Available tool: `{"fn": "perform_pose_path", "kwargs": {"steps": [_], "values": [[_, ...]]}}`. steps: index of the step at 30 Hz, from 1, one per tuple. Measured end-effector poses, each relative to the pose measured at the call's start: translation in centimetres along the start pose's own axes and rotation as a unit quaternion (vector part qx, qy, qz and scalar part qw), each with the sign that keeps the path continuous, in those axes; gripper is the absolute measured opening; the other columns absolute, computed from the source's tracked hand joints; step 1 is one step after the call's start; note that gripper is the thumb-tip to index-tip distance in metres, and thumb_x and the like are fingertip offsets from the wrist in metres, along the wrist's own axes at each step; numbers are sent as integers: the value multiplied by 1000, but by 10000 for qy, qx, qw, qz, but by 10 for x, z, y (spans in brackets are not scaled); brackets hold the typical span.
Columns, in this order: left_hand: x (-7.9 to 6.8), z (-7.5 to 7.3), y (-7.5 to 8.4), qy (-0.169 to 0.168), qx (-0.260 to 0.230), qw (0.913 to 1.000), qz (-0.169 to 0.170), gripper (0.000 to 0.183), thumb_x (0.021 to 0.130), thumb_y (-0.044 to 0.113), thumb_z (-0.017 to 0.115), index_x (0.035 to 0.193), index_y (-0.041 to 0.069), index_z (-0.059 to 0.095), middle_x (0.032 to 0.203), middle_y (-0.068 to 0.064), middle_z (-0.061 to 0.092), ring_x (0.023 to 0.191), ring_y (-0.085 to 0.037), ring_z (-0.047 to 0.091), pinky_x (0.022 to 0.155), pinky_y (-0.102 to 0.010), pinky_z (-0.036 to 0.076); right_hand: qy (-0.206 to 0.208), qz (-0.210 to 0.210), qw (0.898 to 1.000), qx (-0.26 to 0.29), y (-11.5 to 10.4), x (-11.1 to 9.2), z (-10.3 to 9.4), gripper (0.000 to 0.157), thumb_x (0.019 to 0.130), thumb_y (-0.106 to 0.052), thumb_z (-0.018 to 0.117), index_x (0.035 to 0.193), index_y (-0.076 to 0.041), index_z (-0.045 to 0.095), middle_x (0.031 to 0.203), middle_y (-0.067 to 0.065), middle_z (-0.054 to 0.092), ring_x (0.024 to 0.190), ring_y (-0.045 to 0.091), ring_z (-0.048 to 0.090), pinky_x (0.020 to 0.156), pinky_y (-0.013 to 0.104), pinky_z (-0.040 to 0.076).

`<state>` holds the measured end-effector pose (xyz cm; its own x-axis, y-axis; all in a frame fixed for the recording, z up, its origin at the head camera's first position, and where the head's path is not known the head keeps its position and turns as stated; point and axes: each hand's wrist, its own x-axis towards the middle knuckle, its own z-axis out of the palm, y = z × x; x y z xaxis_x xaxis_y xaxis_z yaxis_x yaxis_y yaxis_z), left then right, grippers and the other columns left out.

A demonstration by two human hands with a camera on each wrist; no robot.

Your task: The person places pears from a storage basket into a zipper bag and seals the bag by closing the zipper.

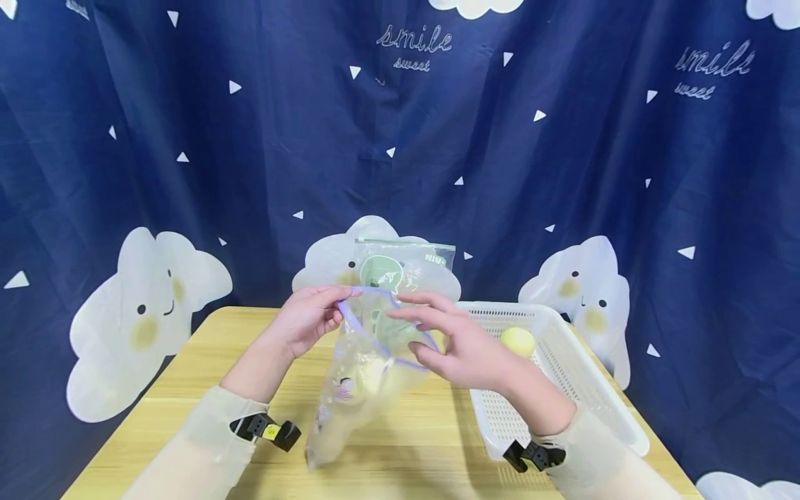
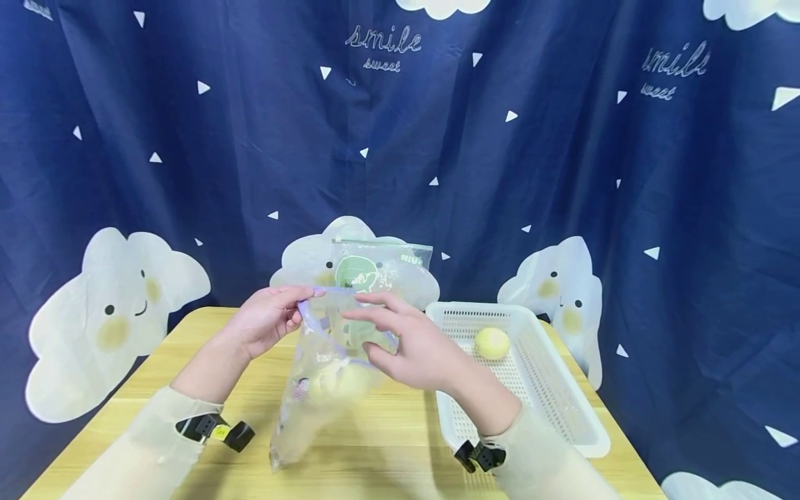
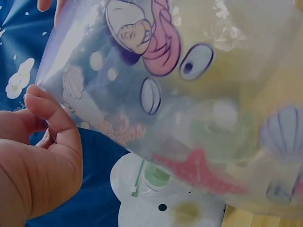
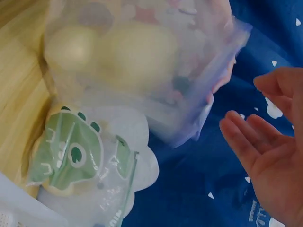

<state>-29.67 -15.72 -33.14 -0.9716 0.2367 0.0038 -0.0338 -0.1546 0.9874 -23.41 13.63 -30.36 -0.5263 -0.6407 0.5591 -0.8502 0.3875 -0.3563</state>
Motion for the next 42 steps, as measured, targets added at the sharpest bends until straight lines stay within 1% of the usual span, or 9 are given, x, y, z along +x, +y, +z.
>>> {"fn": "perform_pose_path", "kwargs": {"steps": [6, 10, 13, 18, 21, 26, 33, 36, 42], "values": [[-1, -1, -2, -28, -18, 9999, 95, 25, 111, 13, 63, 97, 14, 84, 73, 9, 62, 63, 0, 55, 60, -10, 50, 594, 84, 9980, 185, 16, -1, -15, 47, 96, 3, 72, 142, -11, 72, 151, 12, 64, 120, 24, 74, 97, 44, 67], [0, -4, -3, 14, -48, 10000, 80, 26, 111, 14, 62, 96, 16, 83, 73, 9, 62, 63, 0, 54, 60, -10, 50, 868, 535, 9947, 117, 35, -7, -26, 48, 97, 5, 71, 142, -10, 72, 152, 11, 64, 116, 24, 75, 97, 36, 67], [0, -5, -3, 27, -65, 10000, 62, 26, 111, 14, 62, 98, 15, 83, 73, 8, 62, 63, -1, 55, 60, -10, 50, 977, 946, 9907, 60, 53, -12, -32, 46, 97, 5, 71, 142, -7, 72, 152, 13, 64, 116, 29, 76, 99, 33, 66], [-1, -6, -4, -10, -37, 10000, 68, 24, 112, 14, 61, 103, 10, 83, 74, 8, 63, 63, -1, 55, 59, -10, 50, 1017, 1581, 9822, 28, 80, -22, -40, 43, 100, 3, 72, 143, 0, 69, 150, 21, 62, 118, 40, 75, 102, 50, 64], [-2, -6, -4, -1, -59, 10000, 56, 23, 112, 14, 61, 105, 9, 83, 73, 8, 63, 62, -1, 55, 58, -10, 50, 985, 1931, 9762, -45, 94, -27, -44, 44, 102, 1, 71, 145, 1, 67, 150, 24, 61, 120, 43, 73, 104, 58, 62], [-2, -7, -4, -27, -98, 9999, 59, 22, 112, 14, 62, 106, 8, 83, 73, 8, 63, 62, 0, 55, 58, -10, 50, 814, 2566, 9625, -344, 121, -37, -50, 46, 105, -6, 68, 150, -1, 63, 154, 28, 56, 127, 46, 71, 108, 60, 60], [-1, -7, -5, 20, -122, 9999, 27, 24, 111, 14, 62, 99, 13, 83, 73, 8, 62, 62, 0, 55, 59, -10, 50, 397, 3673, 9269, -655, 155, -53, -54, 53, 108, -20, 64, 159, -6, 55, 162, 29, 47, 139, 49, 62, 112, 67, 55], [0, -8, -5, 21, -113, 9999, 6, 22, 111, 14, 64, 99, 13, 83, 72, 8, 62, 61, 0, 56, 59, -9, 51, 239, 3906, 9173, -735, 168, -60, -54, 55, 107, -22, 63, 159, -6, 54, 161, 32, 46, 142, 51, 59, 114, 69, 53], [0, -9, -5, -6, -121, 9999, -22, 21, 111, 15, 64, 99, 9, 81, 72, 7, 62, 60, 0, 56, 59, -9, 52, -137, 3984, 9110, -1061, 195, -78, -55, 59, 103, -21, 66, 158, -5, 54, 155, 41, 47, 131, 52, 61, 107, 68, 53]]}}
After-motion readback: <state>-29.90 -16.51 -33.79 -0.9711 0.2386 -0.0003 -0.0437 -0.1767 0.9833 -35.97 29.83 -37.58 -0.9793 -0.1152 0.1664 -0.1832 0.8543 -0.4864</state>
